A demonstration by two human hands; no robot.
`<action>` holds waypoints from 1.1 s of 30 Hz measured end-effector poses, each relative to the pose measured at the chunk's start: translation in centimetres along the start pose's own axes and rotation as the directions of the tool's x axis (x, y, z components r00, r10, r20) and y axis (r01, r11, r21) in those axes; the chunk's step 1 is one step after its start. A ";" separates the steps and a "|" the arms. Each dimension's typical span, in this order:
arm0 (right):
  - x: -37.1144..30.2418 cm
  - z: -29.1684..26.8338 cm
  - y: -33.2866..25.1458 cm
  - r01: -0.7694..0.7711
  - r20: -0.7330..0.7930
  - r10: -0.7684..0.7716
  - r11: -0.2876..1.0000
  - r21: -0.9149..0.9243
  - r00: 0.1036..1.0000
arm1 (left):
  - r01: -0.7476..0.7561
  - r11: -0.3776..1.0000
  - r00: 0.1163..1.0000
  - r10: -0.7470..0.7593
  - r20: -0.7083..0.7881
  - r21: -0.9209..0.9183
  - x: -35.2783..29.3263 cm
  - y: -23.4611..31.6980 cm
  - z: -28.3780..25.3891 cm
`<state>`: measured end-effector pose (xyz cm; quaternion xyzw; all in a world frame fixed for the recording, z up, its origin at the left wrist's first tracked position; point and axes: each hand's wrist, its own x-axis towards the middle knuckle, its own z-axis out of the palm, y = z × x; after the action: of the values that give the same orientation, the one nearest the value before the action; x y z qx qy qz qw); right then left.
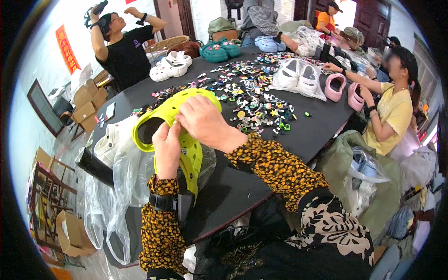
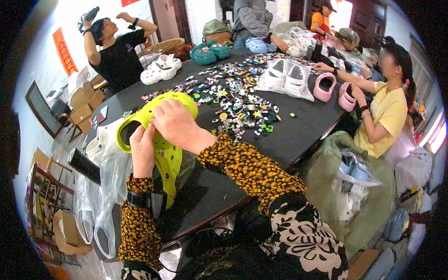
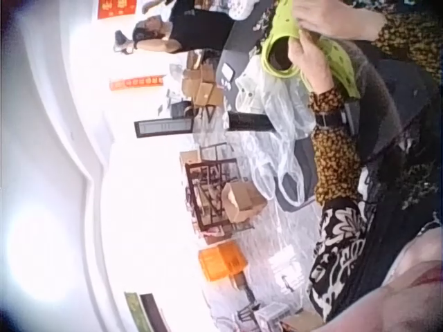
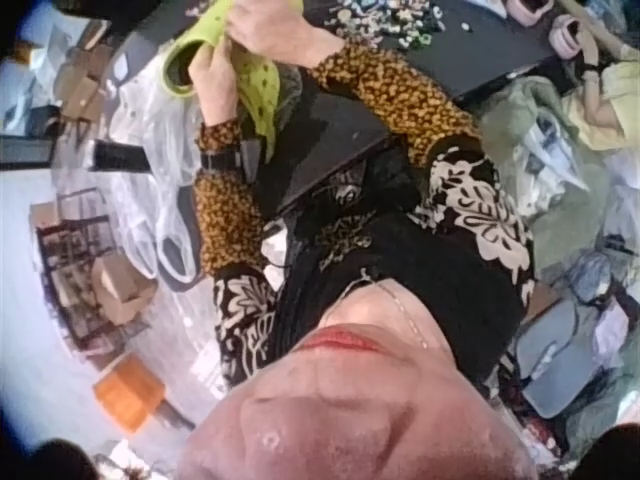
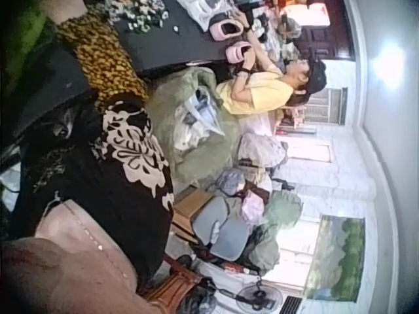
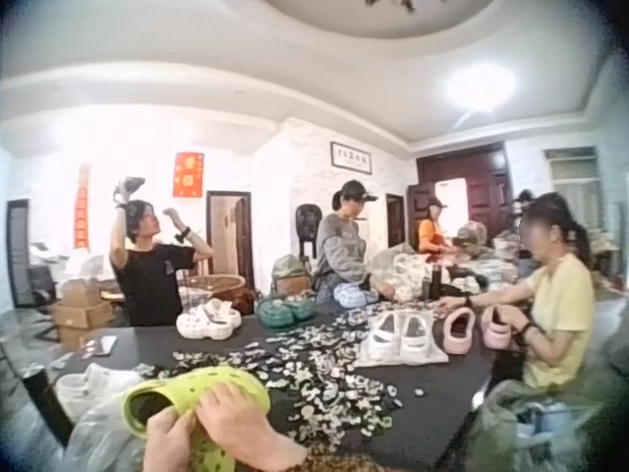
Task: The recorder is decorating clog-style shoes by inserting charms into the holes.
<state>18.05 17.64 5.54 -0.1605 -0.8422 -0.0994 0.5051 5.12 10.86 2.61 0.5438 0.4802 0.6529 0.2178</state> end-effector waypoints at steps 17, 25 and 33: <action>1.3 3.1 1.6 0.116 -0.350 -0.131 0.991 -0.064 0.928 | 0.036 0.985 0.996 -0.049 -0.076 -0.170 -0.1 0.6 1.1; 1.4 3.3 1.0 0.096 -0.353 -0.117 0.992 -0.077 0.928 | 0.074 0.985 0.994 -0.086 -0.068 -0.158 -0.1 0.5 0.5; 1.3 3.1 1.0 0.090 -0.339 -0.110 0.993 -0.073 0.935 | 0.098 0.967 0.991 -0.115 -0.061 -0.237 0.1 0.3 0.6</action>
<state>15.28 19.78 5.22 -0.1120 -0.7456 -0.1751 0.6331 5.68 11.02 2.85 0.4633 0.4364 0.7117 0.2972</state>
